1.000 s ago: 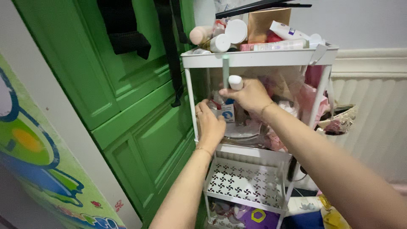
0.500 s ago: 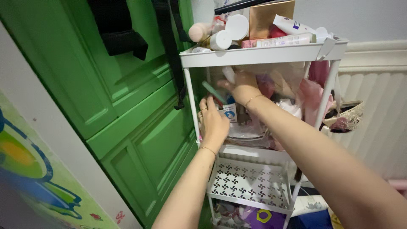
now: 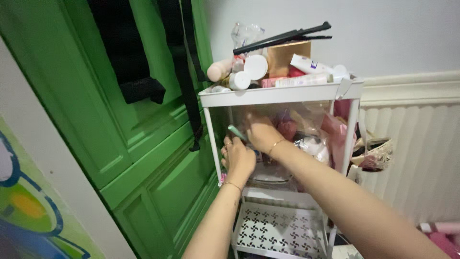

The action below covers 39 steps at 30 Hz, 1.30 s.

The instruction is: The person organizes various small items, including toys, cosmetic bottles, and hair accessories, by picking them up from the floor and placing them onto the shelves of a white plastic rack or into a small clear container.

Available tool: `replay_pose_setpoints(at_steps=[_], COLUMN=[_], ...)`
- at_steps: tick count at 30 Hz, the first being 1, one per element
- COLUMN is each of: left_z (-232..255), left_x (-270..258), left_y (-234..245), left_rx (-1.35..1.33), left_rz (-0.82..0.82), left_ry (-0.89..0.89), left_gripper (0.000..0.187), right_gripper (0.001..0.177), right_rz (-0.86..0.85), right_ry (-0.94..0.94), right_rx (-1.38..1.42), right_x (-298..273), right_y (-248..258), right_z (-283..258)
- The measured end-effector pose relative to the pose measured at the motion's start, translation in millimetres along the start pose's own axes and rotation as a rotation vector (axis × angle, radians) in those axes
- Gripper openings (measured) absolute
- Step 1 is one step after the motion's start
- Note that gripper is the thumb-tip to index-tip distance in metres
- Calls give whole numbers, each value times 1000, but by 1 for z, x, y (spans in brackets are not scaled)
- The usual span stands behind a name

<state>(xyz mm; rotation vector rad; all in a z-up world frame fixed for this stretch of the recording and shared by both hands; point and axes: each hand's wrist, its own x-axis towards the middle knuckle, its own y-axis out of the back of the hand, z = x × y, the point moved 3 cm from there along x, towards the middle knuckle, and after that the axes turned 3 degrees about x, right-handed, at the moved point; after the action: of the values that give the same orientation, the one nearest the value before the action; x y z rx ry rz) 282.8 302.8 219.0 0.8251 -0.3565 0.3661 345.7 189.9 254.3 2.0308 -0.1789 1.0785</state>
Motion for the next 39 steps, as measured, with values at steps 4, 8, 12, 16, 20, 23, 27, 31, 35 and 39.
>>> replay_pose_setpoints(at_steps=[4, 8, 12, 16, 20, 23, 27, 31, 35, 39], left_z=[-2, -6, 1, 11, 2, -17, -26, -20, -23, -33], left_x=[2, -5, -33, -102, -140, -139, -136, -132, -122, -117], left_y=[-1, -1, 17, 48, 51, 38, 26, 26, 19, 3], left_rx=[-52, -115, -80, 80, 232, 260, 287, 226, 311, 437], left_rz=[-8, 1, 97, 39, -92, 51, 176, 204, 87, -113], left_ry=[46, 1, -108, -141, -274, -397, -452, -492, -455, -316], left_gripper=[63, 79, 76, 53, 53, 60, 59, 58, 45, 38], right_gripper=[32, 46, 27, 29, 32, 21, 26, 29, 32, 23], right_rz=[-84, 34, 83, -200, -354, -396, -359, -214, -459, -53], right_ry=[95, 32, 237, 92, 238, 159, -140, -213, -183, 213], right_rx=[-30, 63, 146, -148, -410, -547, -341, -62, -522, -817], right_x=[-11, -33, -63, -113, -146, -141, -130, -114, -126, -148], right_y=[8, 55, 97, 109, 93, 76, 68, 70, 55, 41], right_z=[-14, -50, -91, -102, -66, -29, -20, -20, -22, -31])
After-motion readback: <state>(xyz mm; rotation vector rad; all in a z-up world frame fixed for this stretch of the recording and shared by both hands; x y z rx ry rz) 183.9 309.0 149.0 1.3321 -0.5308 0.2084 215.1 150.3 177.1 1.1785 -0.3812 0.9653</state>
